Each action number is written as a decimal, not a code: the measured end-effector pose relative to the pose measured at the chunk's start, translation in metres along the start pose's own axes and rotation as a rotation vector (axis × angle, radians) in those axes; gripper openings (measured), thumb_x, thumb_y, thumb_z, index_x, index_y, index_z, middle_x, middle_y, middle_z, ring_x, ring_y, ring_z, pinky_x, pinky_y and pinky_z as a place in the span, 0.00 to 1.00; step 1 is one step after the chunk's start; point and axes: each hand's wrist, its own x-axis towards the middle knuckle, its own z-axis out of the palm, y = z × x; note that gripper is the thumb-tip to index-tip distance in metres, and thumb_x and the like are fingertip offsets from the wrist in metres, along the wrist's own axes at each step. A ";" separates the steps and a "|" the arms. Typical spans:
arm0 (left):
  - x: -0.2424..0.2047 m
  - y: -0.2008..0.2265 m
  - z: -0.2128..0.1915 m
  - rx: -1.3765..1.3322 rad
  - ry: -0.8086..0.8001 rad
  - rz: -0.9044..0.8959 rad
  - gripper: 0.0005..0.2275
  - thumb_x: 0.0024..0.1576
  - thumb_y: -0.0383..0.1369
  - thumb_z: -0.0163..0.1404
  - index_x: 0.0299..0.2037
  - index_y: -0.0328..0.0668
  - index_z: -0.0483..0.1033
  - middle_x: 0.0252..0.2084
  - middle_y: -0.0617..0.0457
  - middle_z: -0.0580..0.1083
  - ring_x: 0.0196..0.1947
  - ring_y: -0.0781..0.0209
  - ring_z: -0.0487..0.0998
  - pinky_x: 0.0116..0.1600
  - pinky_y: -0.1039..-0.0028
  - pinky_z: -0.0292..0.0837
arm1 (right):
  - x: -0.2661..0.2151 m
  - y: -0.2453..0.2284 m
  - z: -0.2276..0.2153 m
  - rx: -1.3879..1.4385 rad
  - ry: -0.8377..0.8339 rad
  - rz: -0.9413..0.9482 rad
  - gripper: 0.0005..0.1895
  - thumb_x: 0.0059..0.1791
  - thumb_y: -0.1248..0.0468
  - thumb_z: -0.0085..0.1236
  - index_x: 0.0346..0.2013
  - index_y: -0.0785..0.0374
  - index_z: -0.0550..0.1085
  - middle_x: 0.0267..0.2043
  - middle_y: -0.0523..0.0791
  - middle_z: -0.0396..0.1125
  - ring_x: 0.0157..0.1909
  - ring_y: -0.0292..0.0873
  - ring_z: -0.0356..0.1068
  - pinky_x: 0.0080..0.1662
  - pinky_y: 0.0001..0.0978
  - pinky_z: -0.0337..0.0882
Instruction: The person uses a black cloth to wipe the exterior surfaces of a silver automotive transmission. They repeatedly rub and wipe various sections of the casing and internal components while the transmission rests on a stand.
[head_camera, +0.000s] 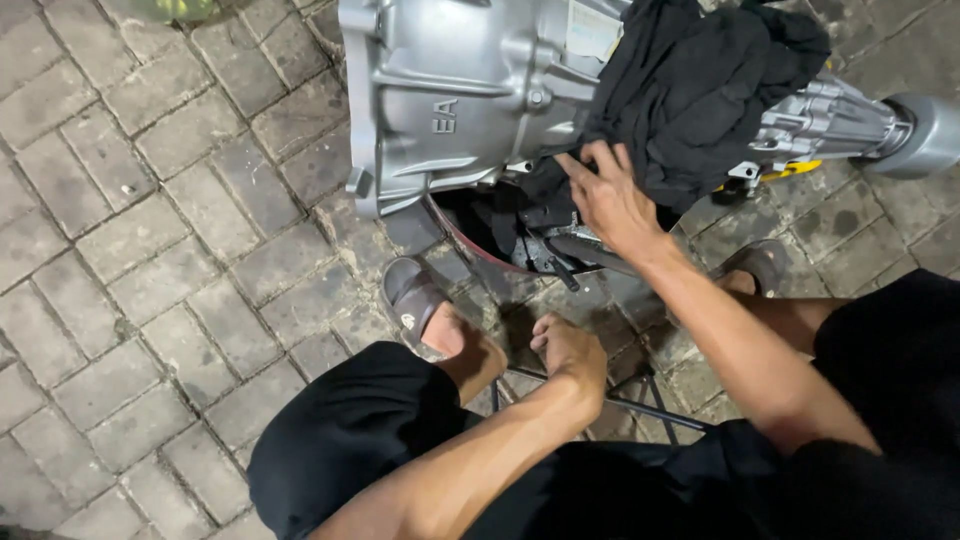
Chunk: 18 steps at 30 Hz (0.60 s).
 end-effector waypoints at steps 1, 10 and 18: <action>-0.005 -0.003 -0.007 -0.032 0.023 -0.024 0.13 0.65 0.31 0.42 0.47 0.39 0.82 0.45 0.40 0.81 0.42 0.30 0.79 0.44 0.41 0.64 | -0.001 0.006 0.001 0.048 0.037 0.058 0.21 0.53 0.64 0.57 0.61 0.49 0.76 0.48 0.43 0.58 0.53 0.55 0.63 0.49 0.50 0.73; -0.026 0.015 -0.023 0.021 -0.002 0.053 0.14 0.66 0.29 0.40 0.51 0.37 0.81 0.49 0.42 0.81 0.46 0.35 0.80 0.44 0.48 0.67 | 0.008 -0.017 -0.009 0.040 -0.187 0.200 0.33 0.50 0.59 0.60 0.70 0.41 0.64 0.46 0.47 0.52 0.52 0.59 0.61 0.50 0.55 0.74; 0.008 0.020 0.003 -0.056 -0.017 0.005 0.13 0.63 0.27 0.40 0.47 0.38 0.81 0.45 0.41 0.81 0.38 0.29 0.78 0.37 0.44 0.64 | 0.011 -0.015 -0.041 0.022 -0.431 0.194 0.33 0.56 0.66 0.42 0.75 0.35 0.56 0.55 0.50 0.61 0.59 0.65 0.66 0.56 0.61 0.73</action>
